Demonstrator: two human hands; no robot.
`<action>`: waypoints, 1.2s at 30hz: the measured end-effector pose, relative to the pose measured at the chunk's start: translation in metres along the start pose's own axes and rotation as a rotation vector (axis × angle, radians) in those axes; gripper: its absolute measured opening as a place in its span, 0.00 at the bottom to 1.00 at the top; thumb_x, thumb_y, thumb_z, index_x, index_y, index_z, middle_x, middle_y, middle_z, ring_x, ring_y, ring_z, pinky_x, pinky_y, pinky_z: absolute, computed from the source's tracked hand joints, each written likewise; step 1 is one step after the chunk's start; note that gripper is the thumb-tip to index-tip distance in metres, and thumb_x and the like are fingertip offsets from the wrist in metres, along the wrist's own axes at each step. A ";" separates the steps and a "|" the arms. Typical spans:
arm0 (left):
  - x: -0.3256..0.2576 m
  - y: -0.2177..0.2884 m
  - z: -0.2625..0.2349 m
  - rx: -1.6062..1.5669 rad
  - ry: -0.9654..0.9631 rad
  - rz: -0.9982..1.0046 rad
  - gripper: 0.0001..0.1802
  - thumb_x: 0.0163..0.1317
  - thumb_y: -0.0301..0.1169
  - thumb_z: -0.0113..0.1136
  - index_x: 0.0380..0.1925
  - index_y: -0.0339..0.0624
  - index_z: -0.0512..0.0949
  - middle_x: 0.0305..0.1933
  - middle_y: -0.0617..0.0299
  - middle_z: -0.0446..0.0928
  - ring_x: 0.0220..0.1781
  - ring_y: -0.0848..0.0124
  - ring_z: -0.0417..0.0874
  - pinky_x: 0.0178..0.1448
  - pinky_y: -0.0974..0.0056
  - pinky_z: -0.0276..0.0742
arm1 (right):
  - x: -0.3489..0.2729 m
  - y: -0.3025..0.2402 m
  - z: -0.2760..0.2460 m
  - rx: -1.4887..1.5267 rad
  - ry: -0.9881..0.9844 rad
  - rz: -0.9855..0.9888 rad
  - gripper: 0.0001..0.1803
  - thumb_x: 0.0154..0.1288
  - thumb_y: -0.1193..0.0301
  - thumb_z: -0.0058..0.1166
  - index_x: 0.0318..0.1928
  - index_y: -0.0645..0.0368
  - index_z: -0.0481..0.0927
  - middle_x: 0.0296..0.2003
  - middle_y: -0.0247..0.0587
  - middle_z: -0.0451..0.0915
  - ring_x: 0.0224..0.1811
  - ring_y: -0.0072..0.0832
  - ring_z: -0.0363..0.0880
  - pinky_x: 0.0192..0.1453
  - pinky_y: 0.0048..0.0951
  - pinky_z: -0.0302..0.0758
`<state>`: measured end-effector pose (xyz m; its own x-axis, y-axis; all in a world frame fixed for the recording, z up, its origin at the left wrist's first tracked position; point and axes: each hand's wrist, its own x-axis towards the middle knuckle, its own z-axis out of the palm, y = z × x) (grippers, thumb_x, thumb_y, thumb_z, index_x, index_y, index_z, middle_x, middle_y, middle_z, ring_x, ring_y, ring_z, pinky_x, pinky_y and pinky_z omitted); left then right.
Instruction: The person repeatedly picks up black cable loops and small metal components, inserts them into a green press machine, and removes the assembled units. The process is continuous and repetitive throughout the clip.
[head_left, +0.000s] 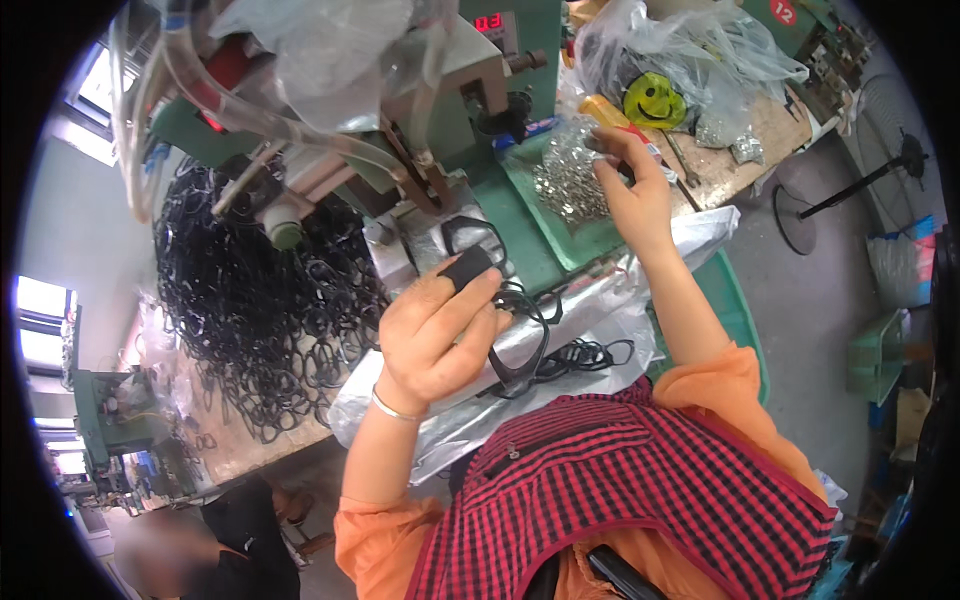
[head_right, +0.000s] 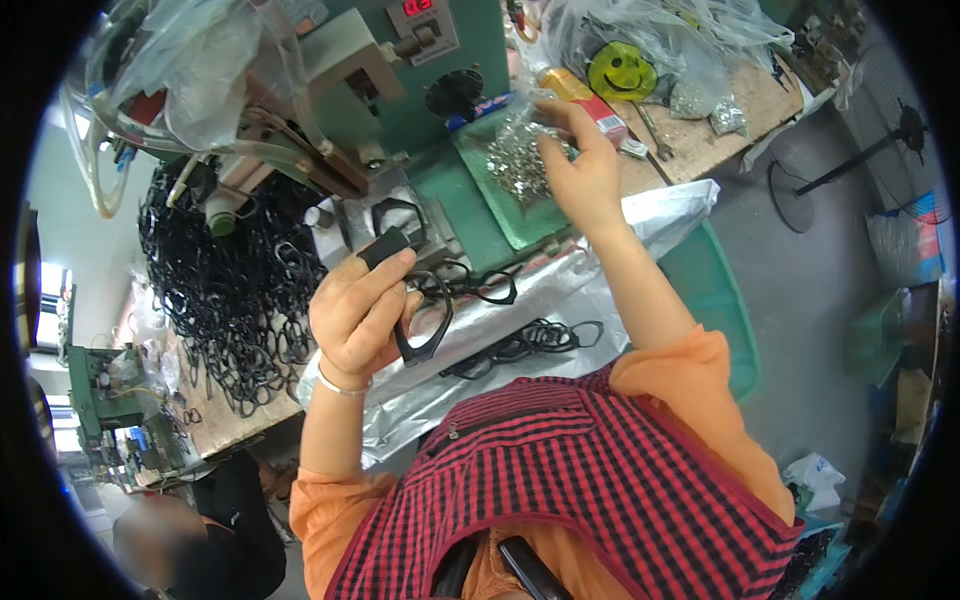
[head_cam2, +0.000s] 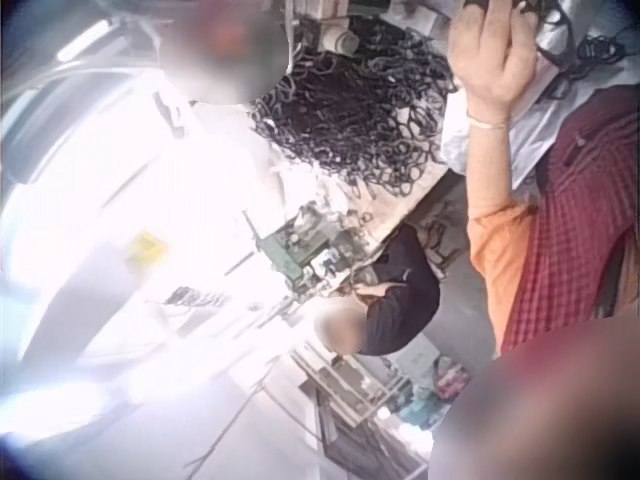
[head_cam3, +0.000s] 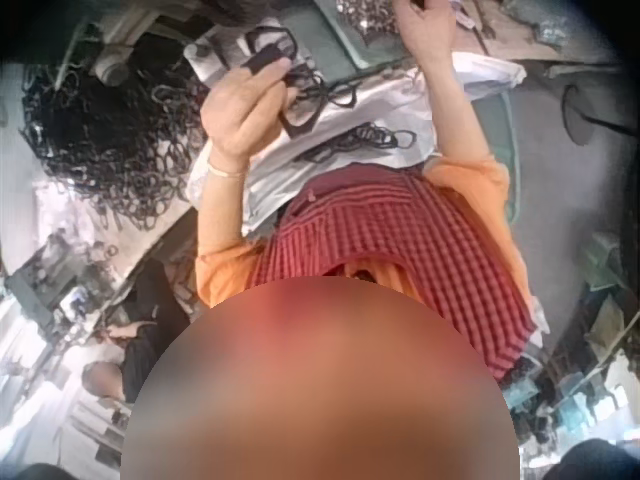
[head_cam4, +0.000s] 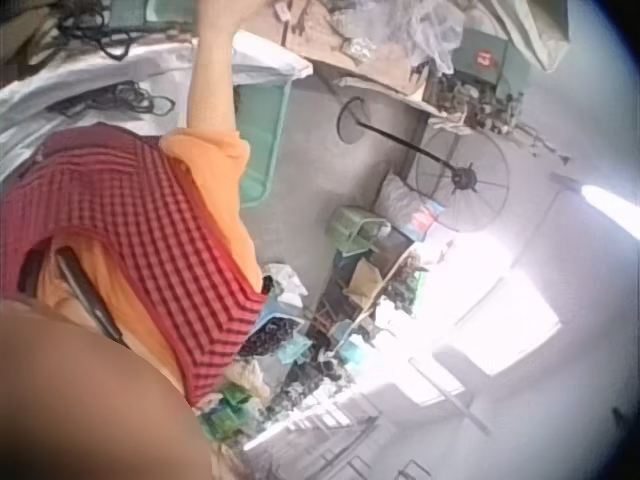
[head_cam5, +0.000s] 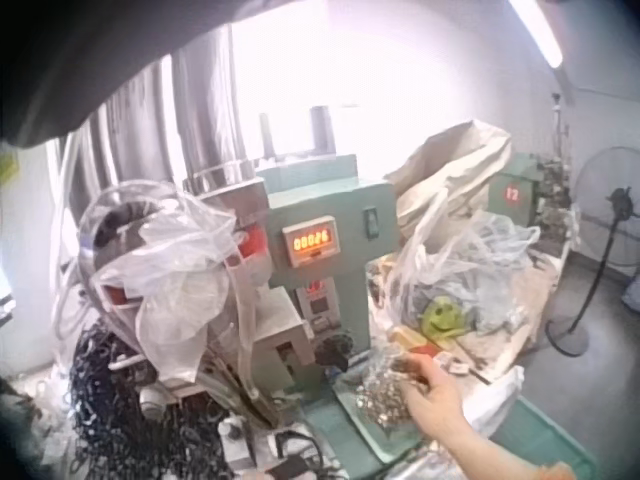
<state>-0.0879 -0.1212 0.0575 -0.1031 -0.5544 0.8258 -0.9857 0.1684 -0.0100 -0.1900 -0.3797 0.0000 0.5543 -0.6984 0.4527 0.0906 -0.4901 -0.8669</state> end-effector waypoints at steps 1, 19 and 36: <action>-0.002 0.001 0.004 -0.005 -0.010 0.010 0.15 0.50 0.27 0.75 0.33 0.39 0.77 0.46 0.55 0.84 0.38 0.61 0.81 0.48 0.54 0.89 | -0.007 0.010 -0.007 -0.042 -0.052 0.022 0.19 0.62 0.75 0.59 0.55 0.59 0.81 0.48 0.38 0.85 0.54 0.29 0.82 0.61 0.31 0.75; -0.054 0.064 0.029 -0.156 0.211 -0.523 0.25 0.49 0.20 0.68 0.51 0.40 0.79 0.60 0.45 0.80 0.49 0.50 0.84 0.51 0.54 0.80 | -0.033 -0.003 -0.005 -0.806 -0.341 -0.256 0.07 0.53 0.72 0.65 0.33 0.59 0.83 0.36 0.44 0.78 0.47 0.45 0.76 0.50 0.45 0.76; -0.168 -0.132 -0.094 0.843 -0.578 -1.465 0.16 0.55 0.43 0.72 0.35 0.43 0.89 0.43 0.51 0.84 0.47 0.50 0.86 0.52 0.55 0.81 | -0.027 0.020 0.008 -0.518 -0.140 -0.321 0.05 0.61 0.76 0.62 0.38 0.59 0.85 0.34 0.42 0.83 0.42 0.45 0.80 0.48 0.41 0.75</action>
<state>0.0724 0.0260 -0.0269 0.9870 -0.0724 0.1432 -0.0828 -0.9942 0.0681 -0.1966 -0.3659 -0.0312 0.6722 -0.4165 0.6121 -0.1231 -0.8781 -0.4624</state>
